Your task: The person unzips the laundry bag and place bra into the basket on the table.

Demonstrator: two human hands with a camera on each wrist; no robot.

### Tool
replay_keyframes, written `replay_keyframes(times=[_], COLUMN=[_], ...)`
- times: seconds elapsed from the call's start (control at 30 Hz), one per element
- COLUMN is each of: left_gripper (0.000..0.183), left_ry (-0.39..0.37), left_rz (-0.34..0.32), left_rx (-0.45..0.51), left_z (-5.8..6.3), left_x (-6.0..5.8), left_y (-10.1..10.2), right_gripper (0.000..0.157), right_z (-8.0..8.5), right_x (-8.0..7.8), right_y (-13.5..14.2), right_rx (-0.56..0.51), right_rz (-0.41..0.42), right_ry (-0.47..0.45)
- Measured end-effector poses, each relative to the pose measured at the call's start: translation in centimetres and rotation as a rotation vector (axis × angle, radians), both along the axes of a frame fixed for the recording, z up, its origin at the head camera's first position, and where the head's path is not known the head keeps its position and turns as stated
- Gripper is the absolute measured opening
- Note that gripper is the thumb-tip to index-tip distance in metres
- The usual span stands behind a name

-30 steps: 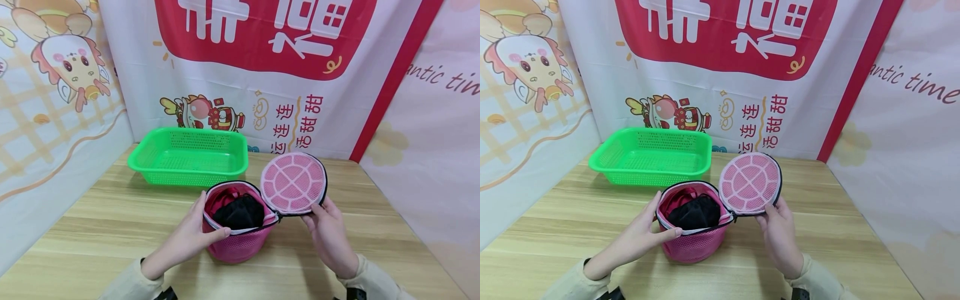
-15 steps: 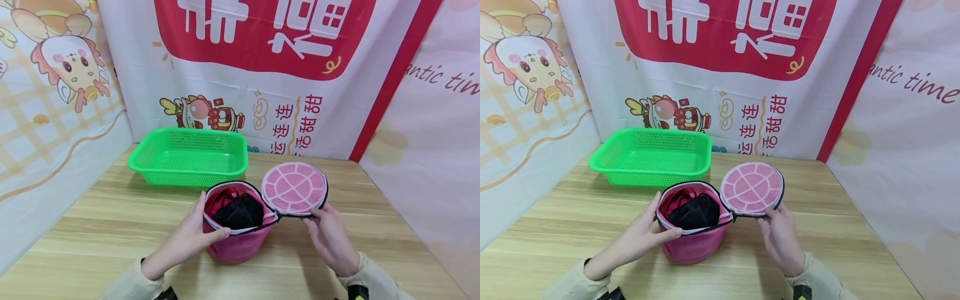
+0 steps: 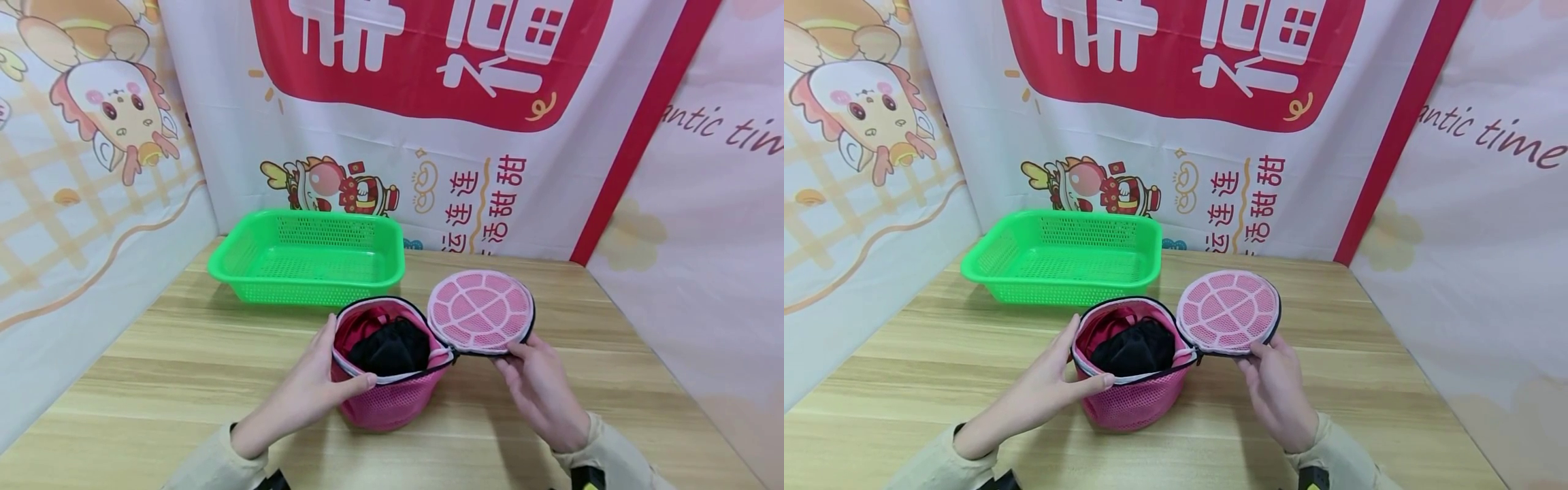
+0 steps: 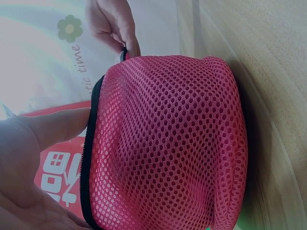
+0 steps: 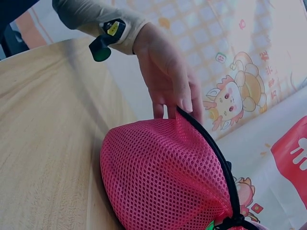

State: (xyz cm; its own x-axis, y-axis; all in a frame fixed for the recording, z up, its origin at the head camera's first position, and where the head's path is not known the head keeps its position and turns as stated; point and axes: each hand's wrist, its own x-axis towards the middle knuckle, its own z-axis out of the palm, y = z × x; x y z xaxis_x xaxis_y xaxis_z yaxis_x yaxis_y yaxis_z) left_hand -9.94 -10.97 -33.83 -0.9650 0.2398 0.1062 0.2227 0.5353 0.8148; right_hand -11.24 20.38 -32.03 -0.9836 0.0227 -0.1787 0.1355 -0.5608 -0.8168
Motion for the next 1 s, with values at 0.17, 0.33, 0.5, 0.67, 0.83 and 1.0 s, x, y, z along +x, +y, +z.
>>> replay_keyframes(times=[0.17,0.33,0.5,0.67,0.83,1.0], left_gripper=[0.116,0.117,0.117,0.117,0.117,0.116], left_ry=[0.001,-0.006,-0.018,-0.021,-0.017,-0.003], left_rz=[-0.001,0.0,0.0,0.001,0.0,-0.004], left_rx=[0.007,0.01,0.002,0.0,0.002,-0.003], left_z=[0.0,-0.1,-0.1,-0.2,-0.1,-0.1], left_x=[0.0,0.0,0.1,0.1,0.1,0.0], left_y=[0.0,0.0,0.0,0.0,0.0,0.0], right_gripper=[0.058,0.057,0.057,0.055,0.05,0.045], right_z=[0.0,-0.1,-0.5,-1.0,-1.2,-1.1], right_x=[0.0,0.1,0.4,0.7,0.8,1.1], right_y=[0.1,0.1,0.3,0.5,0.4,0.5], right_rx=[0.003,0.018,0.018,0.008,0.029,0.011], right_rz=[0.001,0.013,0.043,0.117,0.138,0.193], right_ry=[-0.01,-0.004,-0.009,0.005,-0.012,-0.051])
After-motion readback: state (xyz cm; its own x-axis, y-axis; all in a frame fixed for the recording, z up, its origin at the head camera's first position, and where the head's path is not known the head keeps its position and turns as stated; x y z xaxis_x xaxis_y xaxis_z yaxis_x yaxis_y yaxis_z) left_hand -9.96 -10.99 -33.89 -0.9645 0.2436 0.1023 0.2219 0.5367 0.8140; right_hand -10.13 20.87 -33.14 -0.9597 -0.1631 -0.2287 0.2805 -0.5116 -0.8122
